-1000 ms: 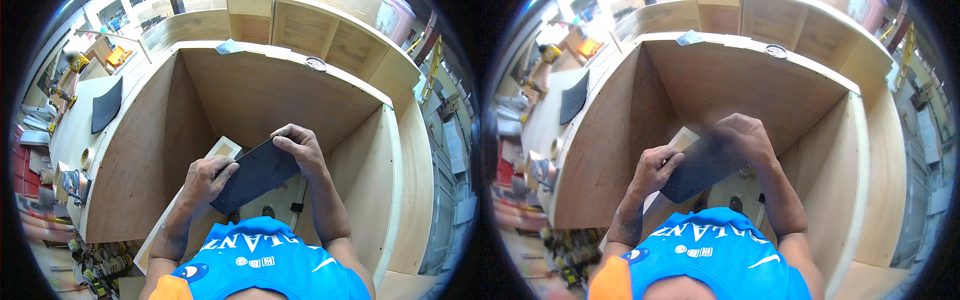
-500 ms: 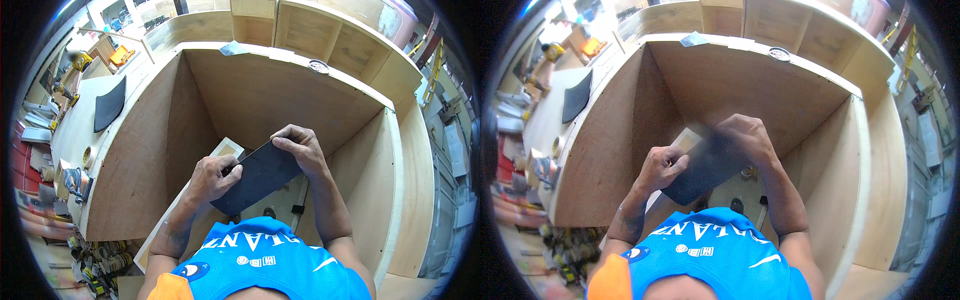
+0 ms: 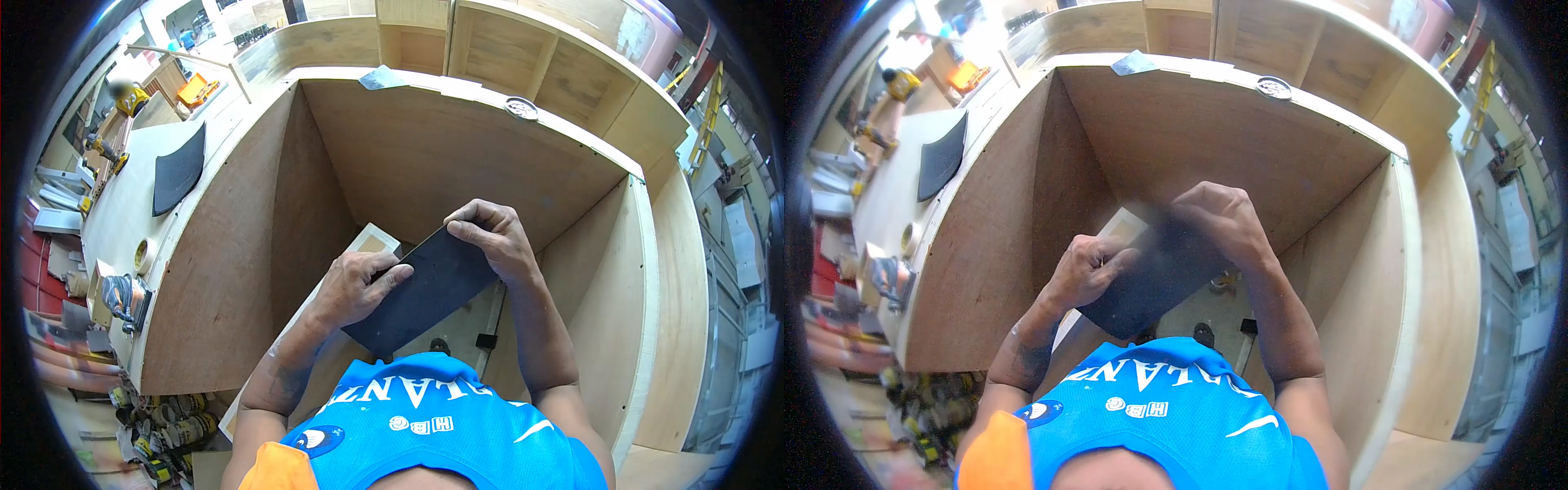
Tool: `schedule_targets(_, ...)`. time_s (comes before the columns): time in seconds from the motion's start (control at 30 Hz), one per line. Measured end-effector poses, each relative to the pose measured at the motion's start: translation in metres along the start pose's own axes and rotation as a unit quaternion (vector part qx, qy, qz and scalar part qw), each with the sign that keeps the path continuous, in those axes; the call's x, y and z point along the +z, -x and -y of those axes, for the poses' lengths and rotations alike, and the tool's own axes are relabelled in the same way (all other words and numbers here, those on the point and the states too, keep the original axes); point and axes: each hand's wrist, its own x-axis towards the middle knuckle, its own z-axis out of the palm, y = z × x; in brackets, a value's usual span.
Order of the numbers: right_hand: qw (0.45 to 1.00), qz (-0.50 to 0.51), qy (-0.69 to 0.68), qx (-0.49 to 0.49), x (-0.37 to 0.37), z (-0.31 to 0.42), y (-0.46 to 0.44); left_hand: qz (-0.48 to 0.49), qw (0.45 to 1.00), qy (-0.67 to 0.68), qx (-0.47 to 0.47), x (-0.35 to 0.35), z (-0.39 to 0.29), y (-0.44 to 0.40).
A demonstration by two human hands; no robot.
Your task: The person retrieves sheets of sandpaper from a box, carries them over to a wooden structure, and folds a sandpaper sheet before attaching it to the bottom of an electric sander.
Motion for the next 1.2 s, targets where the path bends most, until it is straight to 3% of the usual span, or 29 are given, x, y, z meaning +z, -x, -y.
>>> schedule_targets(0.8,1.000,0.016,-0.002,0.003,0.0015,0.0013,-0.0016,0.001,0.999,0.037,-0.029,-0.0024,-0.0058,0.0023)
schedule_targets(1.2,1.000,0.027,-0.004,0.007,-0.0005,-0.0050,-0.0071,-0.018,1.000,0.021,0.004,0.0054,0.0037,0.0028)
